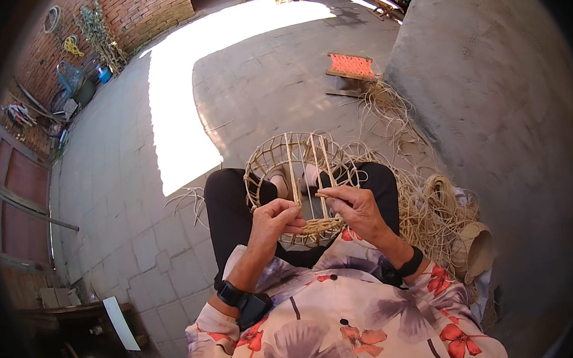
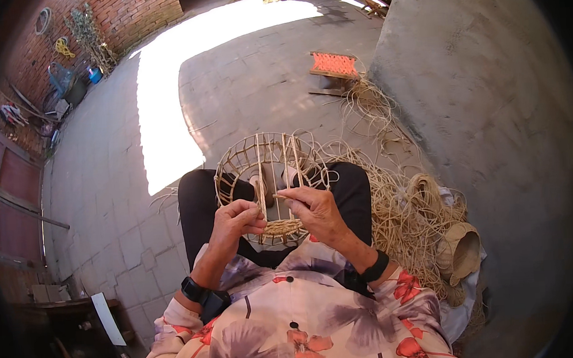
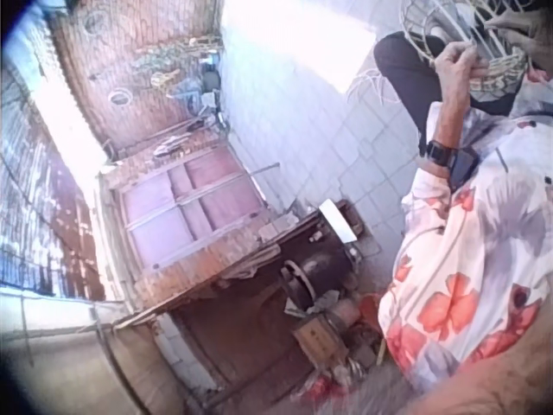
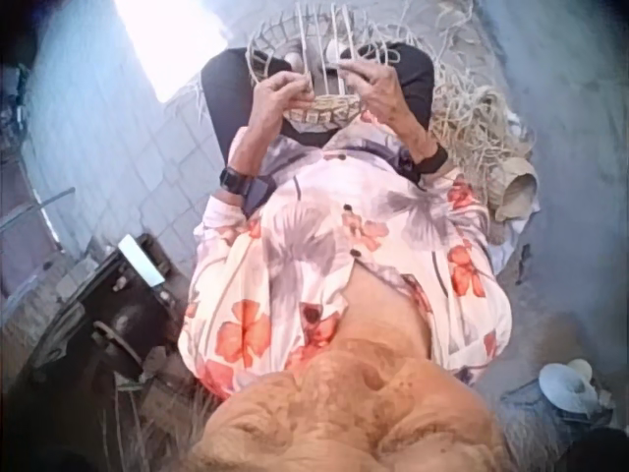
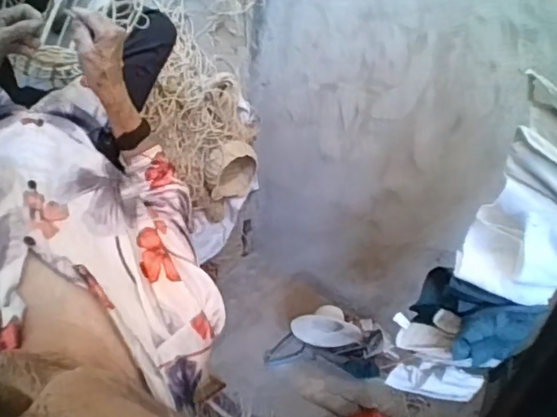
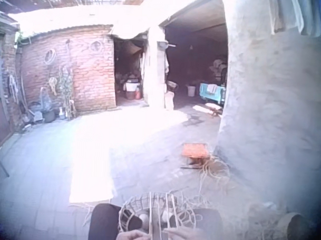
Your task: The person is weaving a bamboo basket by threading thin strips of bamboo through a circular wooden frame.
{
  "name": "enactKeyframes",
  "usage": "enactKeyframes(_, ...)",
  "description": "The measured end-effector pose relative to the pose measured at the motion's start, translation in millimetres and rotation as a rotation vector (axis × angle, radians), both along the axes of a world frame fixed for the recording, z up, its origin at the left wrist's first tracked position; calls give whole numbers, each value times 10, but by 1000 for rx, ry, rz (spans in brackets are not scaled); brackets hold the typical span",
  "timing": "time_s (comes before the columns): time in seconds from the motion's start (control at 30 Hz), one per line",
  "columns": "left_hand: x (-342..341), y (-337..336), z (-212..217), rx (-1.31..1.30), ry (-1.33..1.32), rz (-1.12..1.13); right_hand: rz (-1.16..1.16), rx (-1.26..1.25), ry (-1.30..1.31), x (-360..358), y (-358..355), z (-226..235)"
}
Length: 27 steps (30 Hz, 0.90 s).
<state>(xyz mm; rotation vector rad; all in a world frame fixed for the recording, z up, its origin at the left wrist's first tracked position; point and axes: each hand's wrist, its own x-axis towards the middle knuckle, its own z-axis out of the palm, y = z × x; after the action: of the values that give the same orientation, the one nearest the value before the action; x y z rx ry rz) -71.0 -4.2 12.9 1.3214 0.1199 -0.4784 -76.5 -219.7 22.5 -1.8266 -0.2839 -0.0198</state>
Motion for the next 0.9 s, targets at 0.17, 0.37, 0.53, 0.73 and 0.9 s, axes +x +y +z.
enactKeyframes(0.17, -40, 20, -64, -44, 7, 11, -6, -16, 132, 45, 214, -99)
enactKeyframes(0.37, -49, -15, -113, -74, 20, 17, -53, 20, 32, 14, 297, -178)
enactKeyframes(0.53, -56, -16, -129, -110, 26, 9, 25, 36, 231, 2, 245, -161)
enactKeyframes(0.73, -44, 8, -155, -161, 47, -22, 117, 85, 220, 22, 224, -150)
enactKeyframes(0.9, -34, 26, -192, -239, 118, -103, 160, 191, 343, 51, 220, -133)
